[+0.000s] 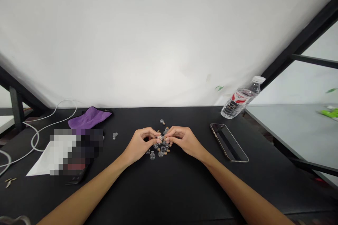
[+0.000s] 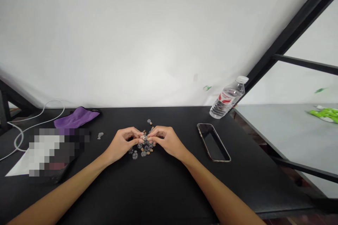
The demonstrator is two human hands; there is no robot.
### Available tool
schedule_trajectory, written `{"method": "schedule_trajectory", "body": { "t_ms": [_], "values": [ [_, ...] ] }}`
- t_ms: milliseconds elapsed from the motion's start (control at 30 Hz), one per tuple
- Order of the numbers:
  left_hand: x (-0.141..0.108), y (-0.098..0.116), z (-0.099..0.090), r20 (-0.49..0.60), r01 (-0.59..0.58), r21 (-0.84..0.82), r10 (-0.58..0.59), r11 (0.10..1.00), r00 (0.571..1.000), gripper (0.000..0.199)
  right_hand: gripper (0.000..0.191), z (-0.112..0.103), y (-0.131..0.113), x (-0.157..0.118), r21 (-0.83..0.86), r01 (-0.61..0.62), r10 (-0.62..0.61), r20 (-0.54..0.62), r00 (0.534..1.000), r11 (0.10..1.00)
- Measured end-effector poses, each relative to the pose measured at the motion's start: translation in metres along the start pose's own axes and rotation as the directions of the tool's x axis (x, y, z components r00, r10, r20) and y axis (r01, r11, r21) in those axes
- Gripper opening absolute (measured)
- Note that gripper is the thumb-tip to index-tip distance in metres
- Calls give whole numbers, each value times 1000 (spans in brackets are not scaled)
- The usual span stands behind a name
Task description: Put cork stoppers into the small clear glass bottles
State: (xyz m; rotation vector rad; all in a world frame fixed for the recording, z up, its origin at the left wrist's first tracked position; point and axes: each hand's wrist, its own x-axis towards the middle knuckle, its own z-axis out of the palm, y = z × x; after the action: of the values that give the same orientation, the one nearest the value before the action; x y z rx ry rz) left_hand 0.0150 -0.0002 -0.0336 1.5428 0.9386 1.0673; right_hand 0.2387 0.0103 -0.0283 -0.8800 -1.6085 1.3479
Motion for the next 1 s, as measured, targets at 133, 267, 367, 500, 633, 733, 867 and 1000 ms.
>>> {"method": "schedule_trajectory", "body": {
  "t_ms": [133, 267, 367, 500, 633, 733, 867, 1000],
  "values": [
    [0, 0, 0, -5, -3, 17, 3, 1000, 1000, 22, 25, 2, 1, 0, -7, 5, -5, -2, 1000, 1000],
    [1, 0, 0, -19, -1, 19, 1, 1000, 1000, 21, 24, 2, 2, 0, -3, 6, -6, 0, 1000, 1000],
    [0, 0, 0, -20, -1, 26, 1, 1000, 1000, 19, 22, 2, 1, 0, 2, -2, 2, 16, 1000, 1000],
    [-1, 1, 1, -7, -2, 39, 3, 999, 1000, 18, 21, 2, 2, 0, 2, 6, -6, 26, 1000, 1000],
    [-1, 0, 2, -10, -10, 49, 10, 999, 1000, 17, 17, 2, 1, 0, -6, -35, 35, 48, 998, 999],
    [-1, 0, 2, -11, -14, 59, 15, 998, 1000, 17, 17, 1, -2, -1, -41, -26, 29, 68, 997, 999],
    [-1, 1, 2, -2, -10, 66, 11, 998, 1000, 18, 18, 0, -5, -3, -100, 27, -21, 60, 998, 995],
    [-1, 1, 3, -12, -18, 72, 19, 997, 1000, 18, 16, -1, -5, -3, -124, 30, -22, 66, 998, 992]
  ]
}}
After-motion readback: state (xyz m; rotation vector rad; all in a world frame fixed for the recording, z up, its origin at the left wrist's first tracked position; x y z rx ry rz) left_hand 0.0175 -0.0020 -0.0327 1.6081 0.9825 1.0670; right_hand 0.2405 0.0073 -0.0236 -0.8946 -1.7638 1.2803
